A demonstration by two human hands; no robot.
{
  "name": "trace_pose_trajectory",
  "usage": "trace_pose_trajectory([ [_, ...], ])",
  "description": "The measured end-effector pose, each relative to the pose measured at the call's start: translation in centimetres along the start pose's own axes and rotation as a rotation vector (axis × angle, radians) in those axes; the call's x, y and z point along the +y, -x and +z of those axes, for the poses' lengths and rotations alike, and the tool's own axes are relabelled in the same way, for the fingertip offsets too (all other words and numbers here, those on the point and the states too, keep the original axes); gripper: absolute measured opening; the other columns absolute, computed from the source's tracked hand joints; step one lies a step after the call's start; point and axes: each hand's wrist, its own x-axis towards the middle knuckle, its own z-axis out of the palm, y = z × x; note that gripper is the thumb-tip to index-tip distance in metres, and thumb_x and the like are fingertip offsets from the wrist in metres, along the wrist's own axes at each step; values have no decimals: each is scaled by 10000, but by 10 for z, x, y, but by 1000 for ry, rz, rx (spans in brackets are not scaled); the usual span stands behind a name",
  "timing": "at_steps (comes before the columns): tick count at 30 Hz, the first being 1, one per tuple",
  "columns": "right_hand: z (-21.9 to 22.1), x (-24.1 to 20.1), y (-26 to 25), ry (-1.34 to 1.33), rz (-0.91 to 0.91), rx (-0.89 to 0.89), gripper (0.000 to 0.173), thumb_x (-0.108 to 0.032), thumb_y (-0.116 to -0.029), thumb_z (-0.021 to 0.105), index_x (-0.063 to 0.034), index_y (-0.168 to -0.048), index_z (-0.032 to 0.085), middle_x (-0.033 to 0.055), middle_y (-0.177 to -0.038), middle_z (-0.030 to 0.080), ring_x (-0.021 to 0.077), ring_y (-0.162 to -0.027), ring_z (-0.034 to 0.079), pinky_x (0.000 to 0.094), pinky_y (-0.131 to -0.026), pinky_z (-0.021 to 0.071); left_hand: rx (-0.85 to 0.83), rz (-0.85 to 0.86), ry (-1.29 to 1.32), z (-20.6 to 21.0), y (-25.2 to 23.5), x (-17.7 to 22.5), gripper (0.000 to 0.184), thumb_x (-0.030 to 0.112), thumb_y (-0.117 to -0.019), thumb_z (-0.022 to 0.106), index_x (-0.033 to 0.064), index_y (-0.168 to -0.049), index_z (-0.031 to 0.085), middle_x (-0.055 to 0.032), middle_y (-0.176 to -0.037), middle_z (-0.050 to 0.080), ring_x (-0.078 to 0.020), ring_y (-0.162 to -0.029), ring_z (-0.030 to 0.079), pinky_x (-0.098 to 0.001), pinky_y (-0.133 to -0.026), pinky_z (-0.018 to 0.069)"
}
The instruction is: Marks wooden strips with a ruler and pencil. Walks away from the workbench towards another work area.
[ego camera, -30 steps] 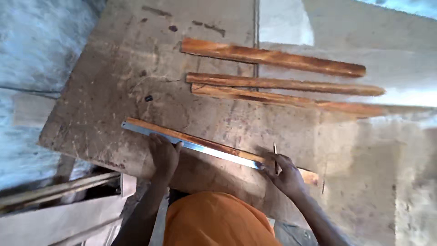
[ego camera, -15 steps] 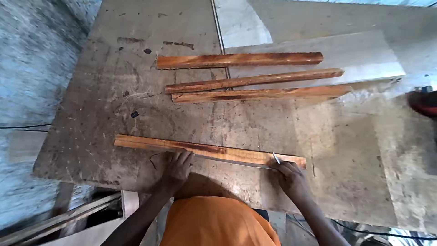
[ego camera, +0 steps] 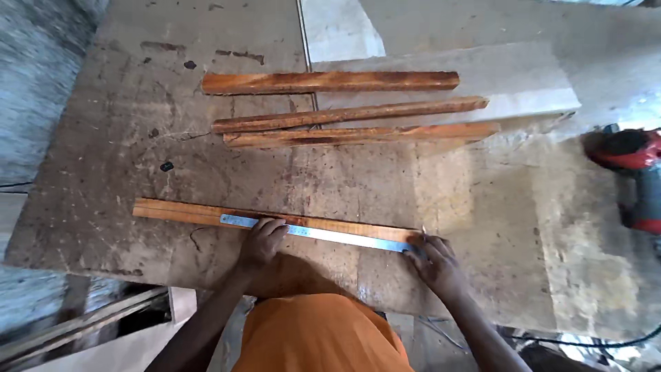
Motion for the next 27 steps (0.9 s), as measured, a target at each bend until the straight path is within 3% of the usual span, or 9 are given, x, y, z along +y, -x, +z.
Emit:
trace_pose_trajectory([
  [6,14,-10,-3,-25,-65,23,317,-343,-988,641,-101,-1163,748,140,-1122,684,345,-1100,639,525,-949,529,-70,-10,-13,-9,-8,3,195,236,-1003,652,172,-1130,785,-51,-1167,721,-246,-1162,652,-399,-1022,536],
  [12,-1,9,-6,-21,4,31,219,-191,-954,701,-106,-1149,751,131,-1136,690,326,-1101,642,509,-960,527,-72,31,16,4,-13,4,188,269,-1000,650,230,-1123,787,-10,-1179,717,-219,-1157,648,-421,-1002,540],
  [21,-7,22,-5,-46,-25,-31,244,-171,-958,680,-108,-1185,741,128,-1209,674,324,-1168,621,496,-1005,517,-52,-53,4,-2,-10,20,182,217,-1002,645,197,-1108,791,-31,-1186,720,-242,-1150,649,-427,-1005,527],
  [27,-14,25,-9,-53,-55,-65,212,-148,-949,710,-109,-1154,749,115,-1182,680,304,-1145,630,475,-987,532,3,-98,-19,9,-3,24,204,233,-1021,620,167,-1120,786,-53,-1201,717,-256,-1188,640,-435,-1025,521],
])
